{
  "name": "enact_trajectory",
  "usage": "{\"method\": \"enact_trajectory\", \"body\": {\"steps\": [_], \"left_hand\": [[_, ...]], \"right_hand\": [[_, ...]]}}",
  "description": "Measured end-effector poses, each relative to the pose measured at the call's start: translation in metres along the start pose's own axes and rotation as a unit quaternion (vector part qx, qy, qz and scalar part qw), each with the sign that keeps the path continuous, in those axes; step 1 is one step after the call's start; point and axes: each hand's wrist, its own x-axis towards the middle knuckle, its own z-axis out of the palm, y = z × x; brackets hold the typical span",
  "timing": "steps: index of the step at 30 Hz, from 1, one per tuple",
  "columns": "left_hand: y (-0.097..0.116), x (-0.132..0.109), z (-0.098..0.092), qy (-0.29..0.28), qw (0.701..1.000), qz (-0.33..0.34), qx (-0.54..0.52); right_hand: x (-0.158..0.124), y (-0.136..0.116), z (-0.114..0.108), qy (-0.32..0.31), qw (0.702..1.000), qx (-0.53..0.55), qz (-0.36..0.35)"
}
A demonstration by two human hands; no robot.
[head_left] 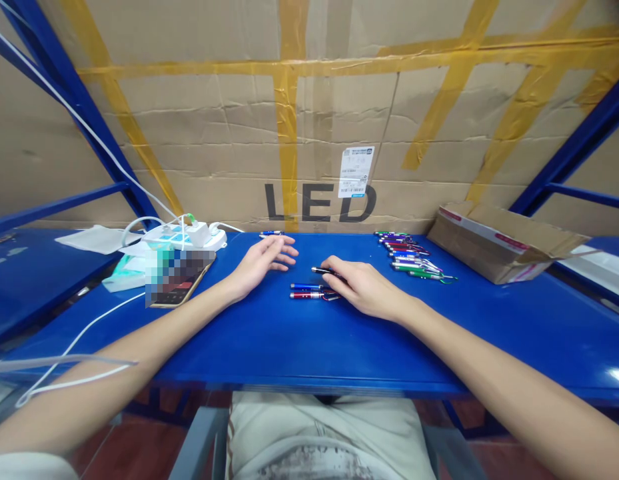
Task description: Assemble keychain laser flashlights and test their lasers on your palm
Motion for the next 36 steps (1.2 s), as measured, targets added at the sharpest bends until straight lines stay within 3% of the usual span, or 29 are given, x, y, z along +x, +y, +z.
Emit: {"method": "enact_trajectory", "body": {"steps": [5,8,12,24,36], "left_hand": [[0.003,-0.012,0.009,-0.031,0.959,0.152,0.238],[0.009,-0.020,0.018,-0.067,0.932,0.199,0.295],[0.010,-0.022,0.022,-0.090,0.928,0.197,0.305],[0.010,-0.020,0.018,-0.084,0.933,0.175,0.302],[0.013,-0.021,0.016,-0.112,0.916,0.202,0.329]], "right_hand": [[0.002,-0.001,0.003,0.007,1.000,-0.001,-0.007],[0.002,-0.005,0.005,-0.005,1.000,-0.004,-0.022],[0.000,-0.008,0.007,-0.017,0.999,0.004,-0.032],[0.001,-0.010,0.005,-0.008,1.000,-0.003,-0.016],[0.003,-0.009,0.005,0.011,0.999,-0.039,-0.012]]}}
